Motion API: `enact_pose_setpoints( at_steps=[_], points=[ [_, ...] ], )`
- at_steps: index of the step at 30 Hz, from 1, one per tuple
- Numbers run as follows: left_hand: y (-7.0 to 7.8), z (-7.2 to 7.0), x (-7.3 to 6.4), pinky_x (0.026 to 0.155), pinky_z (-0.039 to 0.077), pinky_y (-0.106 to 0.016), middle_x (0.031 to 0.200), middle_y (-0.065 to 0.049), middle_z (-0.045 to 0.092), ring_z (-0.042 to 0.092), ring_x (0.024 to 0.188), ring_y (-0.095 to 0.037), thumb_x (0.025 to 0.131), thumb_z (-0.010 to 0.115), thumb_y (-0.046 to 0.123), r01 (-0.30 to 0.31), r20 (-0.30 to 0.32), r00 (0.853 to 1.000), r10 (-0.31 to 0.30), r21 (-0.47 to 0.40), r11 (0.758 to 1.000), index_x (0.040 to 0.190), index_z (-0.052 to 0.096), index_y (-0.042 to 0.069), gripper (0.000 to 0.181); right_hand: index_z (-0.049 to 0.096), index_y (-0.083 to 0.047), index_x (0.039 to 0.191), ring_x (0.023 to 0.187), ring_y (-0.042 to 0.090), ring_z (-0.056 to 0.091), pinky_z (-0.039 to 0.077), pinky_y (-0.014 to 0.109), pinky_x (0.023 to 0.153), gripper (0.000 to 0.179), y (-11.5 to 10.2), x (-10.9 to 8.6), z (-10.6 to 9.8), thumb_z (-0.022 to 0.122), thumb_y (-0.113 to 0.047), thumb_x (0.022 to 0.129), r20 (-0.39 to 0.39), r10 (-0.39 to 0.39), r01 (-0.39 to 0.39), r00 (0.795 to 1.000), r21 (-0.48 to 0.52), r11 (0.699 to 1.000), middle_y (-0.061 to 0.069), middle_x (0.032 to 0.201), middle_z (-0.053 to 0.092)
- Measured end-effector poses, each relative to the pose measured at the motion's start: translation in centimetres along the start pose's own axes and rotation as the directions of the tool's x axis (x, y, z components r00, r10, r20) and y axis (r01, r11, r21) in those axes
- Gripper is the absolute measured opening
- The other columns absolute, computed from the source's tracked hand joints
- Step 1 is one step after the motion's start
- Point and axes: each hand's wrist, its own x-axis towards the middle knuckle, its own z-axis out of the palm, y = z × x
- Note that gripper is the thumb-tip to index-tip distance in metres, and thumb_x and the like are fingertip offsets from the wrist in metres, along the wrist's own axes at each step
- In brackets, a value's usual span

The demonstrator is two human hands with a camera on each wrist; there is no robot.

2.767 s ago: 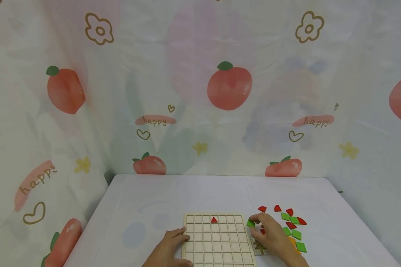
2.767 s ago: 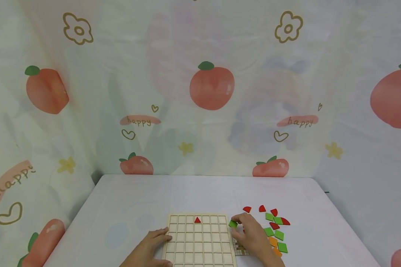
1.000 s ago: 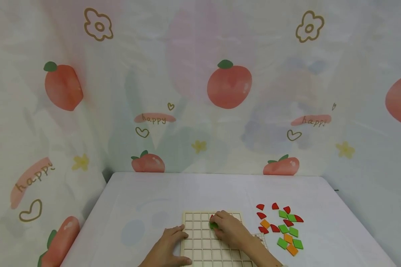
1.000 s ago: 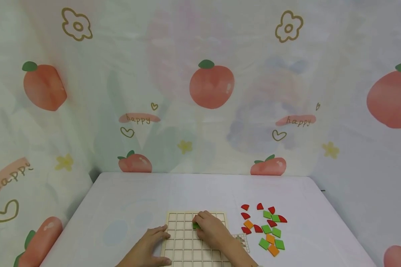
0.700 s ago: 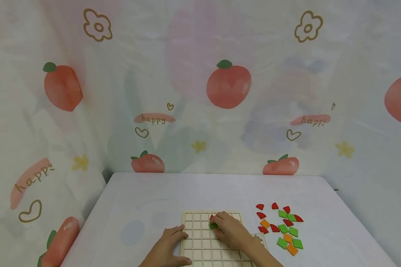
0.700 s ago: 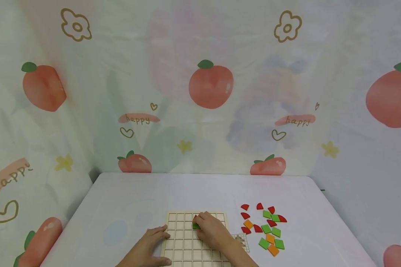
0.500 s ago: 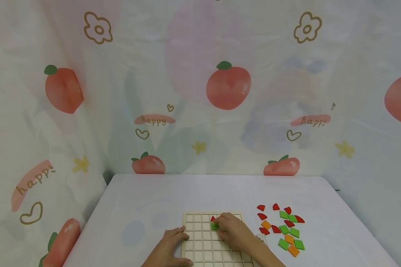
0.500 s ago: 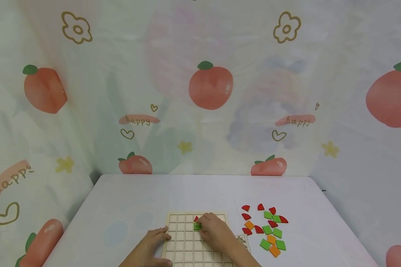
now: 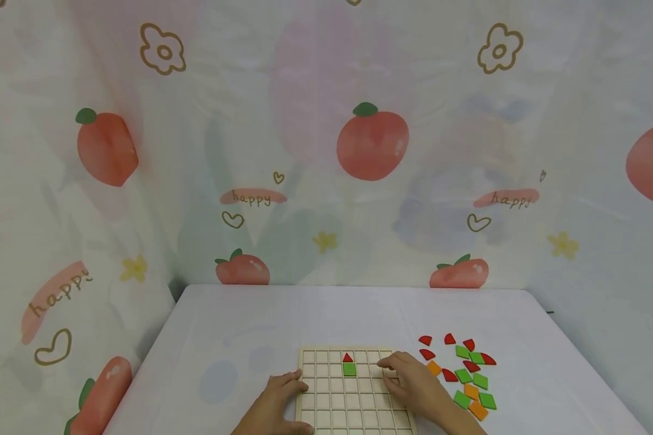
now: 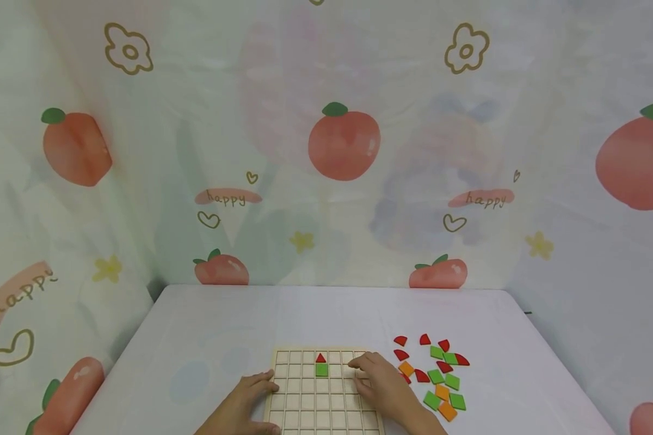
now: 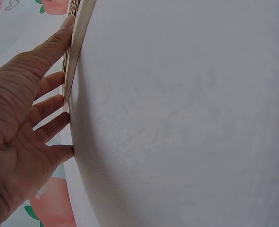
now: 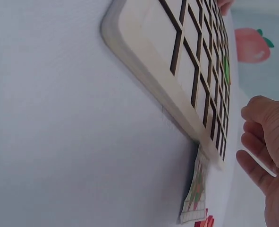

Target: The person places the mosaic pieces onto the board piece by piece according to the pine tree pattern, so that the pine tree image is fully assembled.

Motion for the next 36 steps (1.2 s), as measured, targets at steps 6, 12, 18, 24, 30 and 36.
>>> enact_pose_setpoints(
  at_steps=[6, 12, 18, 24, 30, 36],
  points=[
    [0.2, 0.1, 0.0, 0.112, 0.026, -0.076, 0.152, -0.020, 0.049, 0.040, 0.140, -0.051, 0.077, 0.089, 0.044, 0.012, -0.007, 1.000, -0.012, 0.026, 1.000, 0.127, 0.066, 0.014, 0.062, 0.072, -0.015, 0.111, 0.099, 0.011, 0.064, 0.060, 0.032, 0.081, 0.022, 1.2, -1.9, -0.9, 0.077, -0.010, 0.090, -0.046, 0.010, -0.010, 0.999, 0.008, 1.000, -0.009, 0.107, 0.069],
    [0.3, 0.0, 0.0, 0.109, 0.031, -0.075, 0.152, -0.021, 0.049, 0.039, 0.140, -0.054, 0.077, 0.089, 0.042, 0.033, -0.002, 0.999, -0.033, 0.024, 0.999, 0.126, 0.066, 0.013, 0.061, 0.071, -0.017, 0.111, 0.099, 0.009, 0.063, 0.060, 0.030, 0.082, 0.025, 2.4, -3.7, -2.1, 0.079, -0.012, 0.088, -0.072, 0.064, -0.066, 0.995, -0.025, 0.998, -0.013, 0.108, 0.066],
    [0.5, 0.0, 0.0, 0.107, 0.035, -0.075, 0.153, -0.020, 0.048, 0.036, 0.141, -0.057, 0.077, 0.090, 0.042, 0.063, 0.004, 0.998, -0.063, 0.017, 0.998, 0.126, 0.066, 0.014, 0.061, 0.071, -0.020, 0.109, 0.099, 0.008, 0.061, 0.059, 0.032, 0.087, 0.027, 3.5, -4.5, -3.0, 0.082, -0.014, 0.086, -0.072, 0.173, -0.179, 0.982, -0.085, 0.980, -0.014, 0.108, 0.065],
    [0.4, 0.1, 0.1, 0.108, 0.034, -0.075, 0.153, -0.021, 0.048, 0.036, 0.141, -0.056, 0.076, 0.090, 0.043, 0.063, 0.001, 0.998, -0.063, 0.020, 0.998, 0.125, 0.066, 0.014, 0.062, 0.071, -0.018, 0.111, 0.098, 0.012, 0.060, 0.060, 0.040, 0.090, 0.030, 4.4, -4.8, -3.3, 0.084, -0.015, 0.084, -0.009, 0.292, -0.292, 0.956, -0.094, 0.952, -0.011, 0.107, 0.067],
    [0.2, 0.2, 0.1, 0.110, 0.029, -0.076, 0.152, -0.021, 0.049, 0.039, 0.140, -0.054, 0.076, 0.090, 0.042, 0.042, -0.005, 0.999, -0.042, 0.026, 0.999, 0.125, 0.066, 0.014, 0.062, 0.071, -0.015, 0.116, 0.099, 0.012, 0.060, 0.059, 0.041, 0.090, 0.032, 5.4, -4.7, -3.0, 0.083, -0.013, 0.085, 0.028, 0.356, -0.353, 0.934, -0.064, 0.933, -0.008, 0.112, 0.068],
    [0.2, 0.3, 0.1, 0.113, 0.026, -0.074, 0.151, -0.020, 0.050, 0.042, 0.140, -0.049, 0.075, 0.090, 0.044, 0.027, -0.016, 1.000, -0.026, 0.052, 0.998, 0.125, 0.066, 0.015, 0.062, 0.070, -0.014, 0.119, 0.105, 0.017, 0.062, 0.058, 0.047, 0.094, 0.037, 5.9, -4.4, -2.8, 0.083, -0.012, 0.085, 0.053, 0.349, -0.347, 0.935, -0.050, 0.937, -0.002, 0.120, 0.069]
  ],
)
